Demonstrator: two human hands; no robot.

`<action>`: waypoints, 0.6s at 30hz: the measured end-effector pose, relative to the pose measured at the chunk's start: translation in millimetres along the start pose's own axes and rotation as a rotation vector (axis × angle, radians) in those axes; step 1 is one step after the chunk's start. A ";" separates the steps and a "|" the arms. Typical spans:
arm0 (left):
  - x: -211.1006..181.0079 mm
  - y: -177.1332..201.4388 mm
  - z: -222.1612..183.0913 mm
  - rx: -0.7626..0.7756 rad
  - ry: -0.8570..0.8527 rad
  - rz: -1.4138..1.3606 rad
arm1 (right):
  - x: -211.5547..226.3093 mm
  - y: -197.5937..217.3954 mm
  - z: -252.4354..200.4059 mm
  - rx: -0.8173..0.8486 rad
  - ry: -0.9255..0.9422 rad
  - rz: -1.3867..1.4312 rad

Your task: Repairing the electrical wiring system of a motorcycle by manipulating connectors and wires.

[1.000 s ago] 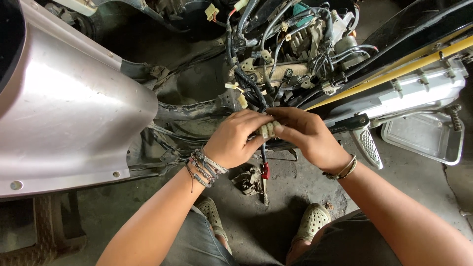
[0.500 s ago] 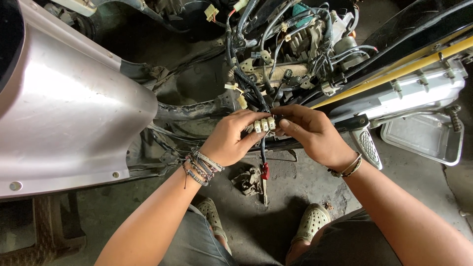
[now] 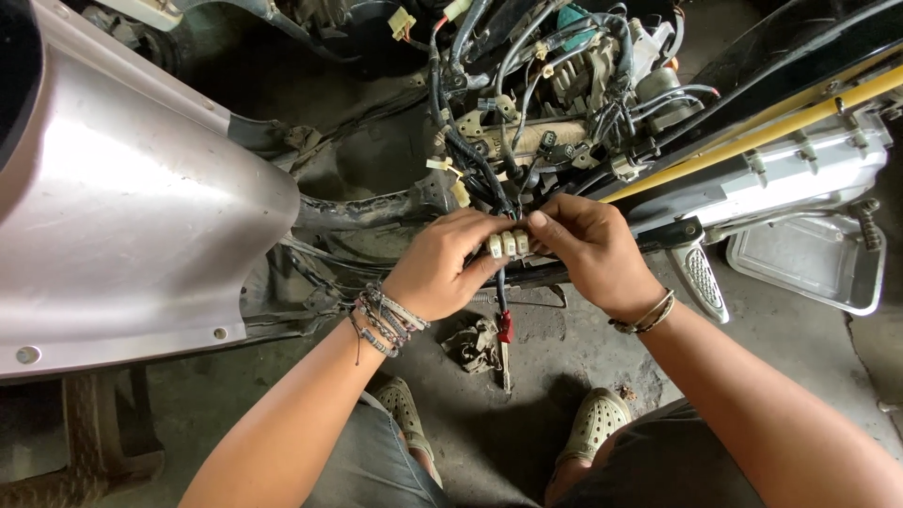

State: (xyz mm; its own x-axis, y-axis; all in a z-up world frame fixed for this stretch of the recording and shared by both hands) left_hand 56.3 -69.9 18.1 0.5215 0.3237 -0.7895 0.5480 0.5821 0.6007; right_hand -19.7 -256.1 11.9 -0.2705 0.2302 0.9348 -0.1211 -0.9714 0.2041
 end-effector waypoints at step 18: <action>-6.9 -7.0 3.4 -0.107 -0.069 0.207 | 61.5 -11.8 -4.2 0.313 0.629 -0.879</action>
State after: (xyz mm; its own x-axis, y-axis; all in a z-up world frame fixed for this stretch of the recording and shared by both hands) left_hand 51.1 -78.8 19.8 0.6607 0.3951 -0.6383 0.3546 0.5852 0.7293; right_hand -38.8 -230.2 65.8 -0.6536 0.7445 0.1360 -0.2858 -0.4093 0.8665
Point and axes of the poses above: each hand's wrist, its own z-axis towards the middle knuckle, its own y-axis out of the back of the hand, x = y × z, the point moved 3 cm from there along z, towards the middle knuckle, and after that the axes turned 15 degrees about y, right-handed, at the moved point
